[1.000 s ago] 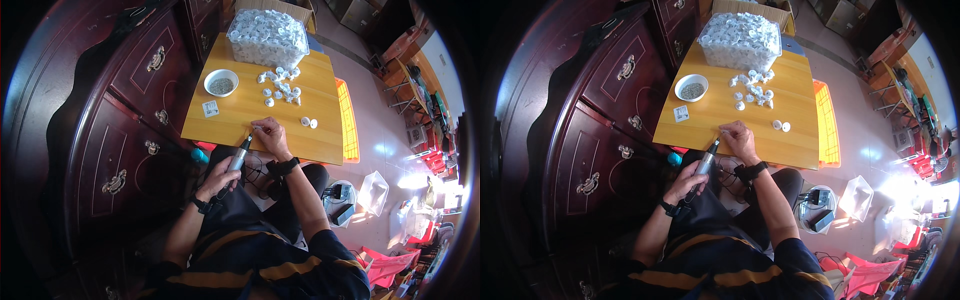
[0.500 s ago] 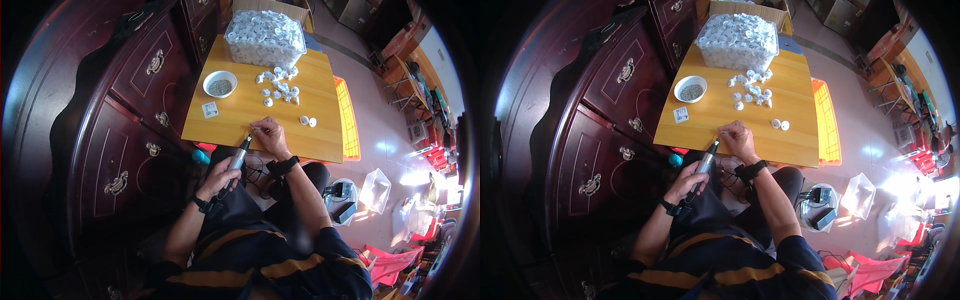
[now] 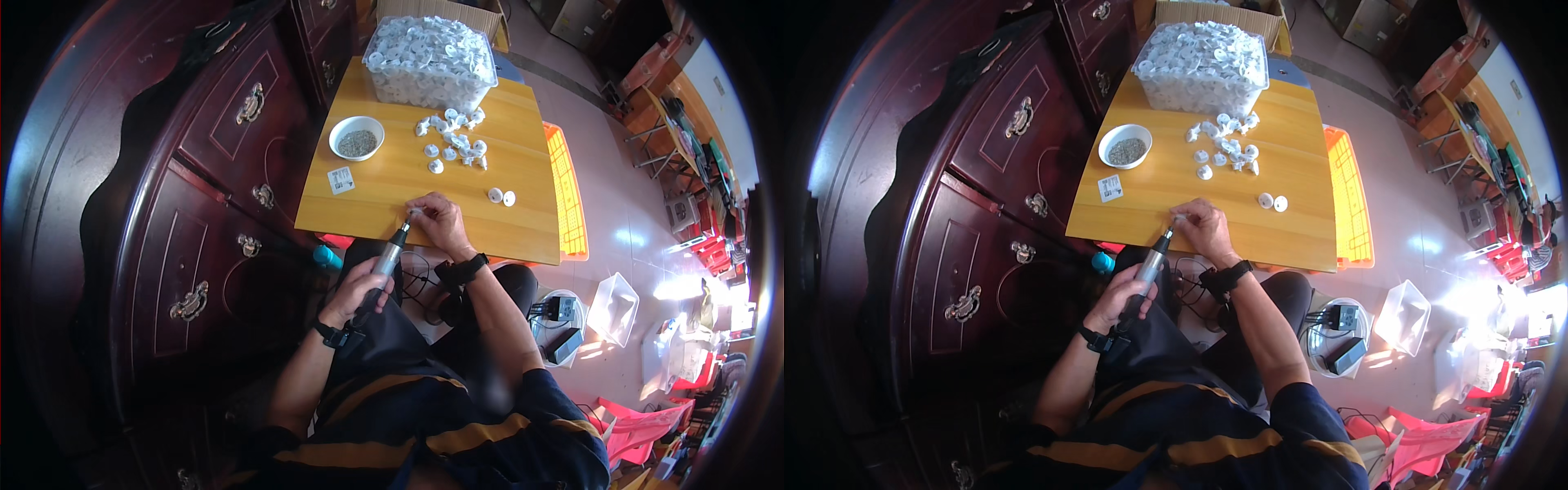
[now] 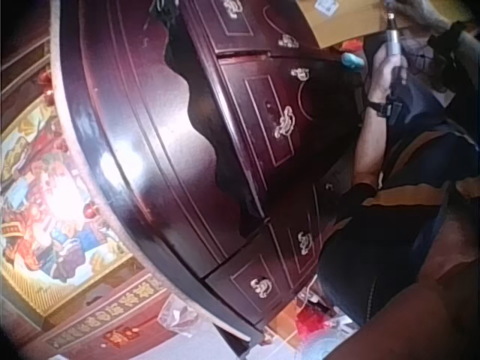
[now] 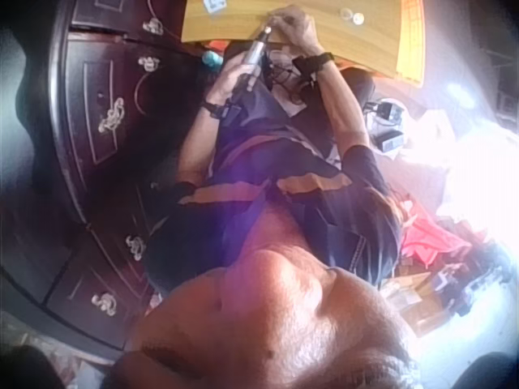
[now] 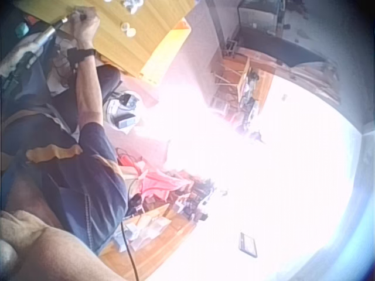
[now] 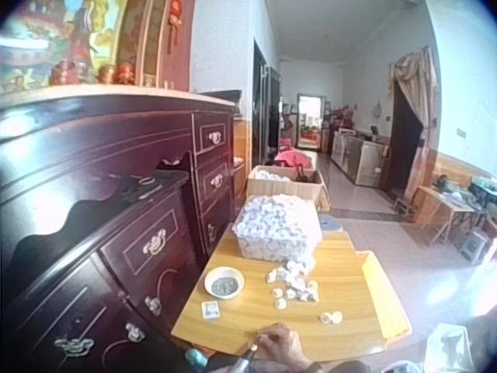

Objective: The person connects a power cord to a power strip and picks up an electric screwdriver. They then pick up a screw and a white plastic component and use the screwdriver to drive the screw into the component.

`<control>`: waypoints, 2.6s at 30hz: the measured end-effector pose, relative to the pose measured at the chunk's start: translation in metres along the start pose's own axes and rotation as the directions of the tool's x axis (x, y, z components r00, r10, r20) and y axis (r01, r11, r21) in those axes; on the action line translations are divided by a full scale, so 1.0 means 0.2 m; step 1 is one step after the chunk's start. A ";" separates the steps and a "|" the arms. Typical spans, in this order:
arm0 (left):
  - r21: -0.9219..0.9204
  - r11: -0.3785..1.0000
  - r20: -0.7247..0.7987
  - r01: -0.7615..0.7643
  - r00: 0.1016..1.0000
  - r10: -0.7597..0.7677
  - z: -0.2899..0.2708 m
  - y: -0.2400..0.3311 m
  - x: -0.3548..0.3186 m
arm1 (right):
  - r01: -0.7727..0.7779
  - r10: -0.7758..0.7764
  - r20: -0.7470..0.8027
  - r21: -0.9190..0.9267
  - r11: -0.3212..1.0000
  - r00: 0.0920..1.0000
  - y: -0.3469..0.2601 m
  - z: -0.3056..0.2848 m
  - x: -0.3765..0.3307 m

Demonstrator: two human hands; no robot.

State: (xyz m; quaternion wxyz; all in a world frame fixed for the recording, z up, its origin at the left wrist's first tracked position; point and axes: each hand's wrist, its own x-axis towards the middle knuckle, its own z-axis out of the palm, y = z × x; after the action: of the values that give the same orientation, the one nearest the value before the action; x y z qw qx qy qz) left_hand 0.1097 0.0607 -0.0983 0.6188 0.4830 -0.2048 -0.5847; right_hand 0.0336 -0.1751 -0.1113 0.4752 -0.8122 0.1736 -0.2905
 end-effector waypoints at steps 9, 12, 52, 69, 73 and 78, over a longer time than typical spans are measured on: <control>-0.080 0.996 0.146 -0.032 0.988 0.043 -0.08 -0.03 -0.02 | -0.023 -0.018 -0.122 -0.327 0.945 0.992 0.00 -0.15 0.06; -0.135 0.990 0.160 -0.030 0.986 0.051 -0.08 -0.06 0.01 | -0.015 0.036 0.012 -0.758 0.652 0.999 0.18 -0.38 0.09; 0.011 1.000 0.117 0.012 0.993 -0.013 -0.08 -0.06 -0.05 | 0.220 0.283 0.406 -0.830 0.512 0.869 -0.29 0.50 0.97; 0.011 0.999 0.088 -0.041 0.995 0.040 -0.06 -0.04 -0.06 | -0.281 0.263 0.170 0.092 0.955 0.950 -0.26 0.03 0.73; -0.006 0.996 0.050 -0.092 0.994 0.092 -0.07 -0.04 -0.05 | -0.245 0.207 0.158 0.283 0.927 0.965 -0.12 -0.19 0.47; 0.006 0.991 0.068 -0.135 0.989 0.134 -0.06 -0.04 -0.05 | -0.465 0.371 0.280 0.502 0.730 0.885 0.03 -0.20 0.19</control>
State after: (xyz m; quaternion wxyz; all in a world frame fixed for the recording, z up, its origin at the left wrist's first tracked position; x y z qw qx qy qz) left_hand 0.1133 0.0757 -0.1069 0.6472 0.4513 -0.2606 -0.5563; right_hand 0.0383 -0.2263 -0.0894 0.7556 -0.5986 0.2215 -0.1472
